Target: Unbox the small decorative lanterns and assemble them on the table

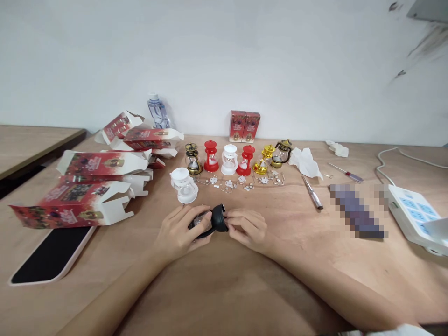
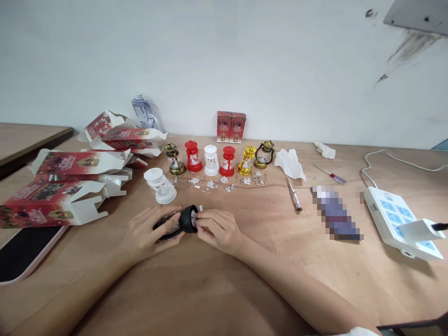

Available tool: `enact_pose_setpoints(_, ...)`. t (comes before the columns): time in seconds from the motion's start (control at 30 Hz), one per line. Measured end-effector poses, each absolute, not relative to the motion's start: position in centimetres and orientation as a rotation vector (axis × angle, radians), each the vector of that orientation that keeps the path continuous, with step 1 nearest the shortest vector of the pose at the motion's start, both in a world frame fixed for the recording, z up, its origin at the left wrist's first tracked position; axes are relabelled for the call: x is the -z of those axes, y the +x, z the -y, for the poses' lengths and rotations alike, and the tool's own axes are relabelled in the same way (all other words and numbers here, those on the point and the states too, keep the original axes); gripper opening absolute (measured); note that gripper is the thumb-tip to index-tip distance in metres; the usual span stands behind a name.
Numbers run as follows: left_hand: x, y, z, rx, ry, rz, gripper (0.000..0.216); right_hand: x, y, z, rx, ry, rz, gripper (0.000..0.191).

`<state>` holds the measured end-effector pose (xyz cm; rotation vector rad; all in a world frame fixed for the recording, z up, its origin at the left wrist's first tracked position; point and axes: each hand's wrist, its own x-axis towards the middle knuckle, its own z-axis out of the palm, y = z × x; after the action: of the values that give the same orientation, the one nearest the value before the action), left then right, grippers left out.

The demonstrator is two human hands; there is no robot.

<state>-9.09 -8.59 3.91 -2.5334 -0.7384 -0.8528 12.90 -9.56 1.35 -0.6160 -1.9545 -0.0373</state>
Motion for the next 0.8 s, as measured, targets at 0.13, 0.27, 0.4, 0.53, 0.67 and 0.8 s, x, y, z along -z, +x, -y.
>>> enact_pose_setpoints(0.13,-4.2,-8.9,8.5,0.933,-2.545,0.704,0.029,-1.1,12.8,9.5,0.026,-0.621,1.907,0.014)
enact_pose_setpoints(0.27,-4.8,-8.9,8.2,0.950,-2.550,0.676,0.030,-1.6,12.6,9.5,-0.008,-0.630,1.836,0.010)
enact_pose_setpoints(0.4,-5.0,-9.7,7.7,0.994,-2.501,0.739,0.035,-2.6,12.8,9.7,-0.058,-0.744,1.795,0.012)
enact_pose_setpoints(0.53,-4.9,-10.6,7.1,1.083,-2.425,0.834,0.039,-2.8,13.0,9.2,-0.198,-0.931,1.776,0.007)
enact_pose_setpoints(0.67,-4.5,-10.7,6.9,1.175,-2.403,0.870,0.043,-2.1,12.9,8.3,-0.475,-1.149,1.790,0.007)
enact_pose_setpoints(0.8,-4.3,-10.6,6.9,1.204,-2.384,0.882,0.044,-1.5,12.8,7.5,-0.623,-1.218,1.834,0.007)
